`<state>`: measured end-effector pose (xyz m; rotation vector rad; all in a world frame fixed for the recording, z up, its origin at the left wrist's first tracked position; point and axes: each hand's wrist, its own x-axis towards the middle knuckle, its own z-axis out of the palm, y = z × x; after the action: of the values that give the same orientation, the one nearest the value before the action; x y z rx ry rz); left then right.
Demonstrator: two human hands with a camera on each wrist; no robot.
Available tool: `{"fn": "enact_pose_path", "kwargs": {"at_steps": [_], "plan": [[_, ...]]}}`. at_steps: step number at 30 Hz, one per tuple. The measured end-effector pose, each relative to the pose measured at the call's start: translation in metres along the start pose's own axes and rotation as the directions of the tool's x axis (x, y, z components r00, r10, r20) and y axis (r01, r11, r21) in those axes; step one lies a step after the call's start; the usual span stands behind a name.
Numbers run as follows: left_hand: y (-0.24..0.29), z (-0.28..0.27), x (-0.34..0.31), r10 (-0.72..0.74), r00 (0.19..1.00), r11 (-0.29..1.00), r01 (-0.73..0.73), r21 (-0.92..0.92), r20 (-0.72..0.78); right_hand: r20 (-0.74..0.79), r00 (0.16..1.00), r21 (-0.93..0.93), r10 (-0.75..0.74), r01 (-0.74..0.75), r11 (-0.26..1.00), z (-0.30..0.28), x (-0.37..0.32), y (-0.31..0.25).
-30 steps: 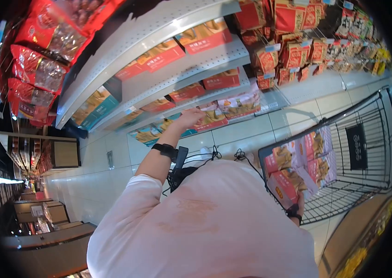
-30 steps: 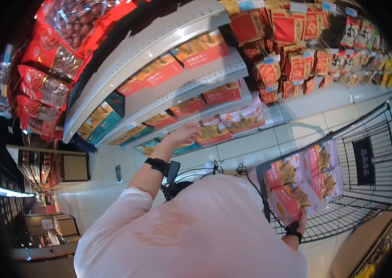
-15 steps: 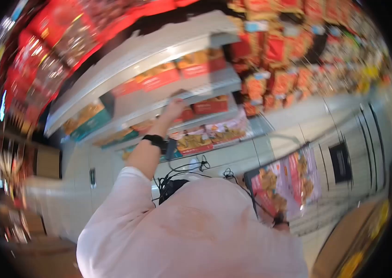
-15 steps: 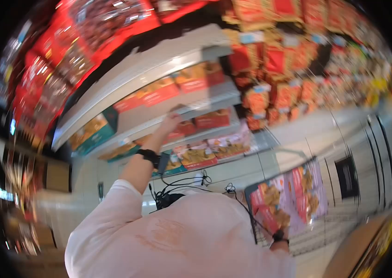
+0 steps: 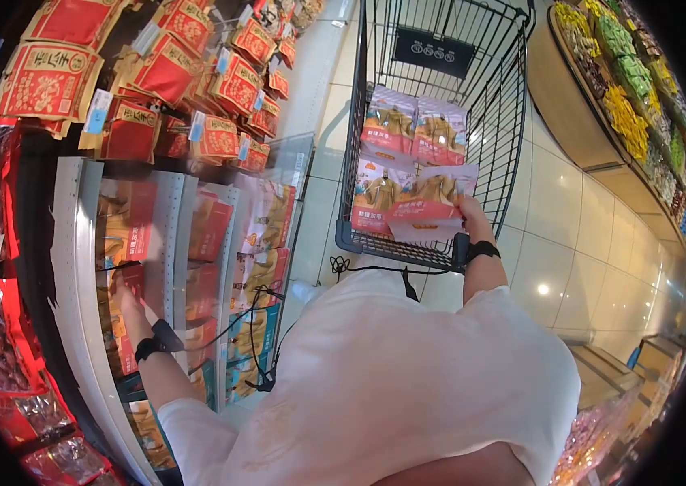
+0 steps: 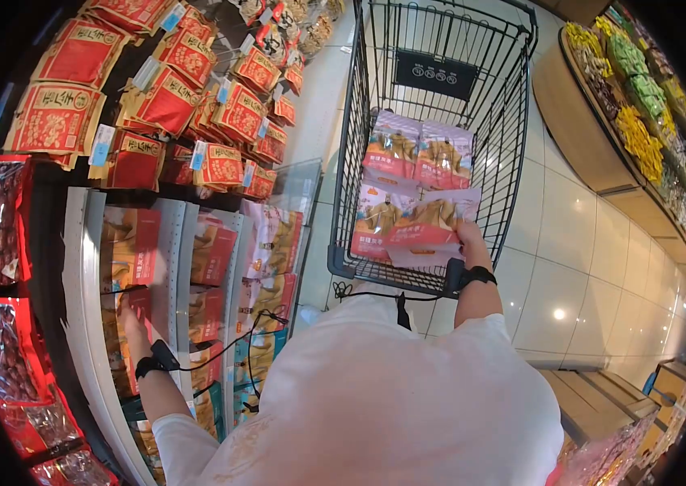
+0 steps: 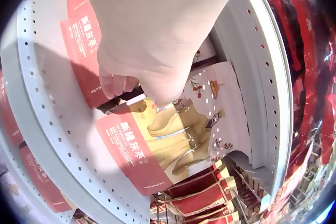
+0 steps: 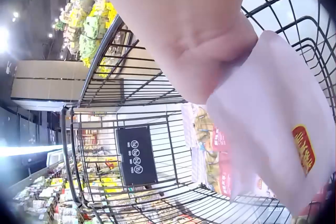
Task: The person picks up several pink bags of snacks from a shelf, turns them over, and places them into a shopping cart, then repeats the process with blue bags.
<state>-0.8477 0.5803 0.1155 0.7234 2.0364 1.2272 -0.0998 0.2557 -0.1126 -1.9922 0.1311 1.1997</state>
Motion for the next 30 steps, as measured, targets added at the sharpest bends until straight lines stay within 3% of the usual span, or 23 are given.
{"fn": "enact_pose_path", "kwargs": {"at_steps": [1,2,4,8,10,12,13,14,15,16,17,18,19,20,21,22,23,24,25,27,28,30], "plan": [[0.002,0.000,0.009,0.030,0.997,0.999,-0.031,0.014,0.071,0.091,0.996,0.080,-0.008,0.001,0.997,-0.007,0.037,0.022],[0.005,0.004,0.011,0.028,0.997,0.999,-0.030,0.021,0.073,0.089,0.996,0.080,-0.001,-0.006,0.997,-0.005,0.034,0.023],[0.016,0.017,0.013,0.015,0.998,0.999,-0.018,0.052,0.053,0.271,0.959,0.418,0.078,-0.190,0.888,0.006,0.014,0.013],[0.017,0.027,0.016,-0.014,1.000,0.999,0.014,0.050,-0.014,0.398,0.916,0.494,0.052,-0.262,0.829,0.018,0.032,0.030],[0.008,0.016,0.033,0.040,0.998,0.993,-0.045,0.108,0.047,0.420,0.899,0.520,0.125,-0.351,0.779,0.026,0.051,0.044],[0.010,0.018,0.032,0.046,0.999,0.989,-0.049,0.142,0.022,0.360,0.920,0.470,0.152,-0.320,0.823,0.037,0.065,0.051],[0.012,0.019,0.032,0.042,0.999,0.984,-0.042,0.171,0.002,0.197,0.958,0.212,0.208,-0.249,0.945,0.039,0.071,0.054],[0.011,0.019,0.038,0.051,0.999,0.983,-0.050,0.177,0.000,0.021,0.978,-0.079,0.205,-0.203,0.976,0.041,0.072,0.054],[0.008,0.017,0.048,0.026,1.000,0.978,-0.025,0.209,-0.005,0.030,0.978,-0.079,0.206,-0.203,0.976,0.039,0.090,0.065],[0.007,0.015,0.057,0.004,1.000,0.971,0.000,0.241,-0.014,0.115,0.993,-0.696,-0.020,0.095,0.712,0.034,0.118,0.088],[0.004,0.011,0.064,0.006,1.000,0.972,-0.007,0.237,0.007,0.231,0.970,-0.877,-0.081,0.244,0.413,0.041,0.125,0.095],[0.007,0.009,0.060,0.012,1.000,0.971,-0.009,0.239,-0.011,0.343,0.929,-0.934,-0.141,0.353,0.054,0.049,0.125,0.097],[0.006,0.013,0.057,0.048,0.996,0.972,-0.030,0.232,-0.070,0.061,0.955,-0.918,-0.290,0.167,0.359,0.056,0.121,0.106],[0.003,0.021,0.051,0.078,0.990,0.971,-0.049,0.232,-0.120,-0.264,0.909,-0.763,-0.323,0.009,0.647,0.060,0.104,0.109],[0.000,0.028,0.049,0.108,0.981,0.971,-0.070,0.229,-0.162,-0.059,0.956,-0.735,-0.287,0.152,0.661,0.062,0.060,0.071],[-0.002,0.032,0.053,0.107,0.982,0.970,-0.068,0.235,-0.157,0.086,0.950,-0.760,-0.299,0.257,0.597,0.068,0.079,0.075],[-0.004,0.031,0.060,0.152,0.976,0.927,-0.087,0.365,-0.154,0.234,0.925,-0.765,-0.300,0.366,0.530,0.076,0.090,0.076],[-0.007,0.030,0.065,0.196,0.970,0.869,-0.103,0.485,-0.146,0.190,0.864,-0.724,-0.466,0.444,0.528,0.085,0.059,0.048],[-0.006,0.032,0.061,0.190,0.971,0.871,-0.098,0.482,-0.148,0.135,0.774,-0.687,-0.618,0.523,0.505,0.101,0.002,-0.006],[0.000,0.038,0.038,0.429,0.903,0.637,-0.299,0.711,-0.005,0.109,0.610,-0.456,-0.785,0.732,0.506,0.119,-0.051,-0.051],[-0.004,0.039,0.039,0.425,0.905,0.644,-0.293,0.706,-0.012,0.114,0.604,-0.459,-0.789,0.736,0.497,0.126,-0.077,-0.071],[-0.009,0.043,0.046,0.404,0.914,0.584,-0.219,0.782,-0.046,0.280,0.319,-0.264,-0.905,0.932,0.247,0.140,-0.131,-0.105]]}}
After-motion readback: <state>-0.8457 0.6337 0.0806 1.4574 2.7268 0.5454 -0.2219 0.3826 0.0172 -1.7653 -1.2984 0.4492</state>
